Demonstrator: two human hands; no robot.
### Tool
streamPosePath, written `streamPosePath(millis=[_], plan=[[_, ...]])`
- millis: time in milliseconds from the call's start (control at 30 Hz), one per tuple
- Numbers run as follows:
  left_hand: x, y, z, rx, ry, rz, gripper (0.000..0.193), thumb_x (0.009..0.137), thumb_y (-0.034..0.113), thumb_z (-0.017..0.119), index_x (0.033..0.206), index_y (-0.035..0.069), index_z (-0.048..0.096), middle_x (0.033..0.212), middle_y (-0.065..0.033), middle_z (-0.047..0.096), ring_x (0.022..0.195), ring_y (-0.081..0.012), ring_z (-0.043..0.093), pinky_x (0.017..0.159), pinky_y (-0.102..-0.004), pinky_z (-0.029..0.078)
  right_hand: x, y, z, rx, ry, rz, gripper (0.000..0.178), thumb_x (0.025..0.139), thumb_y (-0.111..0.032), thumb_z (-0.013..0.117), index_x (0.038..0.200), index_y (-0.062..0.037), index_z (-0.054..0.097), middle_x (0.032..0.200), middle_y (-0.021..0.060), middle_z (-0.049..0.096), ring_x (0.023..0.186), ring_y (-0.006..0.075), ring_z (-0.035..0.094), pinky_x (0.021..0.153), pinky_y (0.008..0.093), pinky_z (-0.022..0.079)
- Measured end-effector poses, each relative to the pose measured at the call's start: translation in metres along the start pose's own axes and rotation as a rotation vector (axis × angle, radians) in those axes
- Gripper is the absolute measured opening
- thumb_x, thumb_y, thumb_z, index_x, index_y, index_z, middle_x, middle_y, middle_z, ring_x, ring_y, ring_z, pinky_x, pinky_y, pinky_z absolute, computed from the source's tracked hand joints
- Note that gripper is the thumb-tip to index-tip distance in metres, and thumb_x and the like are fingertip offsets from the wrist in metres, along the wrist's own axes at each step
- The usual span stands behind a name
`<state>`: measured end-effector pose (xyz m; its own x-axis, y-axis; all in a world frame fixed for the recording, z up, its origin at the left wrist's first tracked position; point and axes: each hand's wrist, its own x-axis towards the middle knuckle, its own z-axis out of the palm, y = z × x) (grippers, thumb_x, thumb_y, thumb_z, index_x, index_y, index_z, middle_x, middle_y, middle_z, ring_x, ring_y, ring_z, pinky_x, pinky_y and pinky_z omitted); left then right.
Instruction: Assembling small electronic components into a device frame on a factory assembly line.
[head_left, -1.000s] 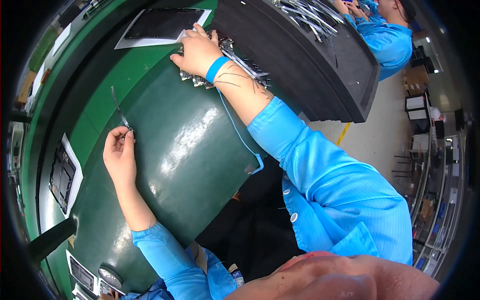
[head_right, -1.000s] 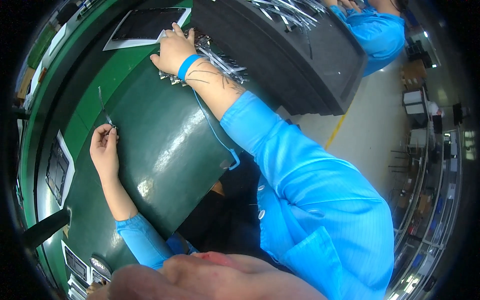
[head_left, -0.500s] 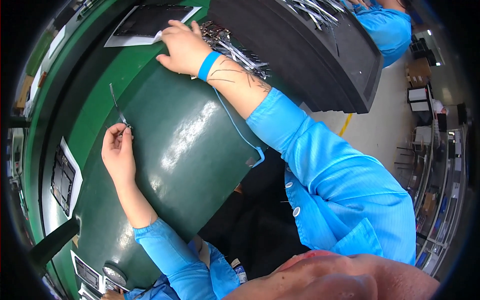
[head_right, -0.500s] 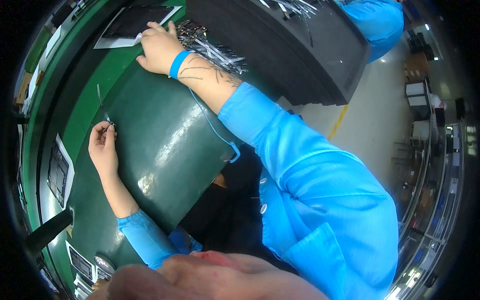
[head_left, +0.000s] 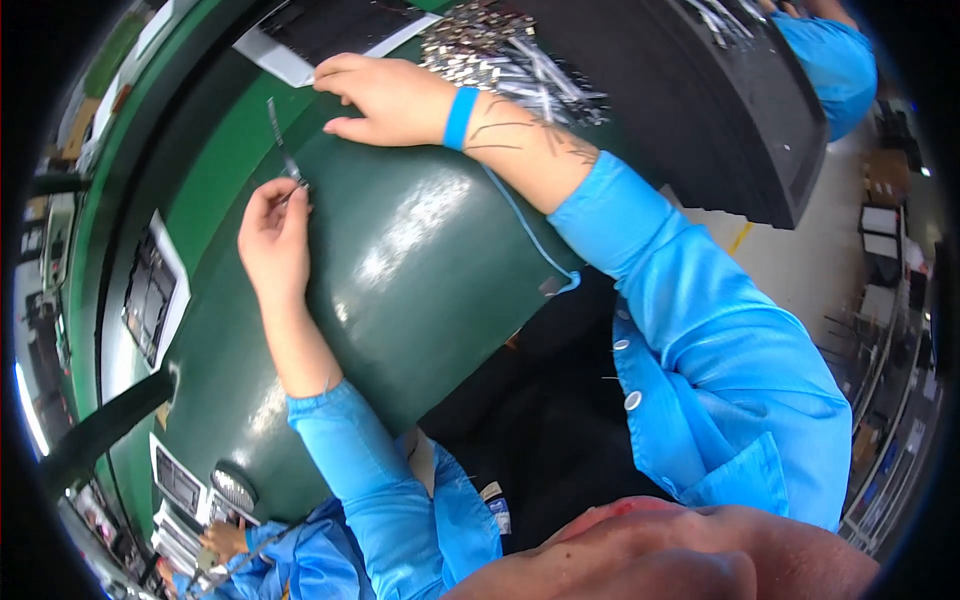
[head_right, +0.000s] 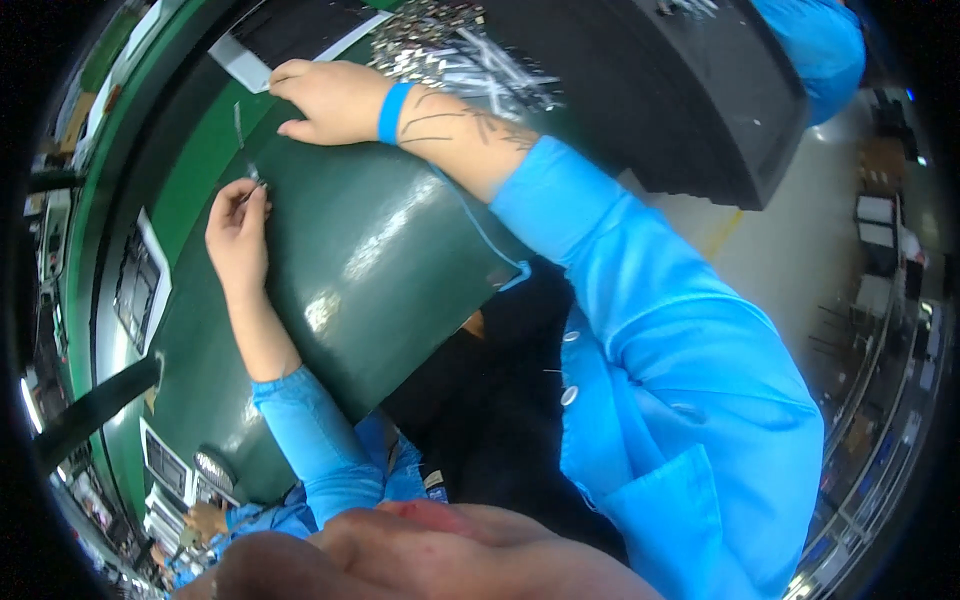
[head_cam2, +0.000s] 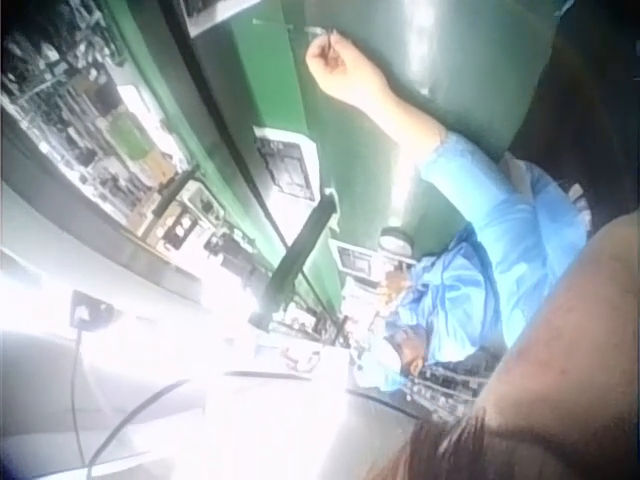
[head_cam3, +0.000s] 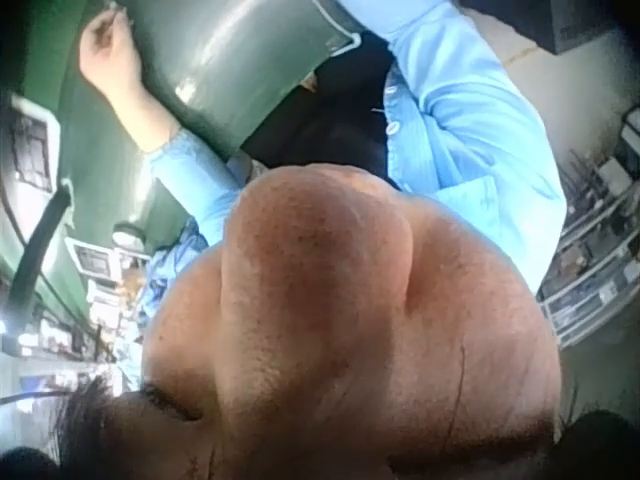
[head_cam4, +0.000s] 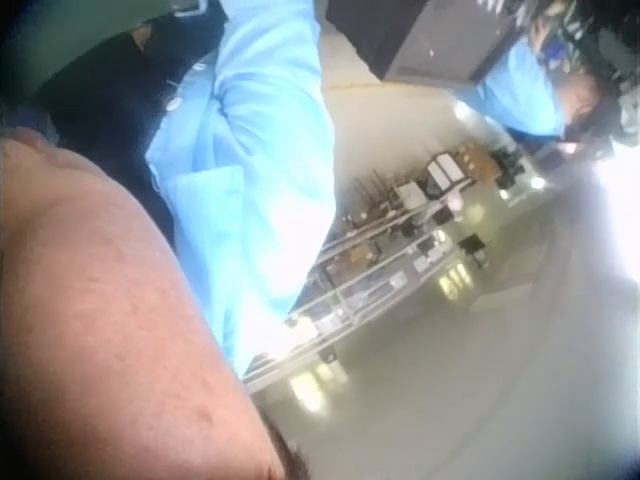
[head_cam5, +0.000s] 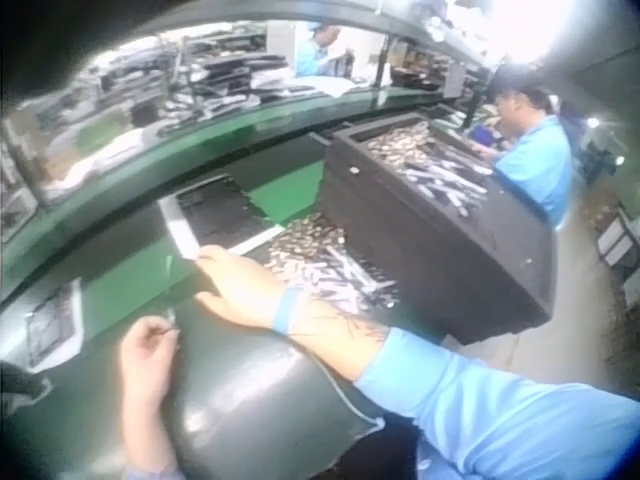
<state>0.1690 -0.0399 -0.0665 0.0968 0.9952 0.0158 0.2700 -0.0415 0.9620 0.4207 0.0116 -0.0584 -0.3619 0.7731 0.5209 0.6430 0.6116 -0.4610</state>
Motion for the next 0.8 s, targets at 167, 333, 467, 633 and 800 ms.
streamPosePath(millis=[167, 333, 467, 633, 800], plan=[[-0.002, -0.001, 0.000, -0.136, 0.048, -0.038, 0.014, 0.097, 0.004, 0.070, 0.110, -0.001, 0.066, 0.097, -0.0030, 0.069, 0.079, -0.0076, 0.065, 0.071, -0.0214, 0.054, -0.006, -0.020, 0.010, 0.115, -0.103, -0.106, 0.047, 0.090, -0.024, 0.074, 0.127, 0.0030, 0.062, 0.135, 0.0117, 0.060, 0.109, 0.0296, 0.066, 0.096, 0.0386, 0.055], [-0.001, 0.005, -0.004, -0.165, 0.297, 0.065, 0.015, 0.098, 0.005, 0.070, 0.109, -0.002, 0.064, 0.095, -0.0045, 0.069, 0.072, -0.0081, 0.064, 0.065, -0.0214, 0.053, -0.012, -0.046, 0.020, 0.138, -0.242, -0.191, 0.047, 0.089, -0.021, 0.075, 0.128, 0.0012, 0.063, 0.135, 0.0106, 0.061, 0.119, 0.0299, 0.060, 0.105, 0.0402, 0.050], [0.004, 0.003, -0.009, -0.236, 0.476, 0.207, 0.015, 0.097, 0.005, 0.070, 0.108, -0.002, 0.064, 0.093, -0.0064, 0.070, 0.072, -0.0086, 0.064, 0.064, -0.0217, 0.053, -0.017, -0.065, 0.022, 0.223, -0.341, -0.260, 0.047, 0.087, -0.020, 0.076, 0.128, 0.0002, 0.064, 0.135, 0.0107, 0.061, 0.119, 0.0292, 0.061, 0.105, 0.0406, 0.049], [0.002, 0.014, -0.003, -0.159, 0.449, 0.254, 0.014, 0.096, 0.002, 0.071, 0.107, -0.003, 0.065, 0.094, -0.0083, 0.070, 0.076, -0.0107, 0.068, 0.069, -0.0241, 0.057, -0.021, -0.075, 0.024, 0.348, -0.458, -0.338, 0.045, 0.086, -0.017, 0.076, 0.127, -0.0010, 0.065, 0.132, 0.0112, 0.063, 0.119, 0.0303, 0.062, 0.103, 0.0408, 0.051], [0.004, 0.016, 0.008, -0.335, 0.219, 0.124, 0.013, 0.095, 0.001, 0.071, 0.107, -0.003, 0.066, 0.093, -0.0080, 0.071, 0.075, -0.0129, 0.070, 0.068, -0.0270, 0.059, -0.022, -0.080, 0.024, 0.555, -0.536, -0.346, 0.038, 0.086, -0.014, 0.074, 0.122, -0.0028, 0.069, 0.125, 0.0127, 0.067, 0.114, 0.0309, 0.065, 0.097, 0.0410, 0.053]])
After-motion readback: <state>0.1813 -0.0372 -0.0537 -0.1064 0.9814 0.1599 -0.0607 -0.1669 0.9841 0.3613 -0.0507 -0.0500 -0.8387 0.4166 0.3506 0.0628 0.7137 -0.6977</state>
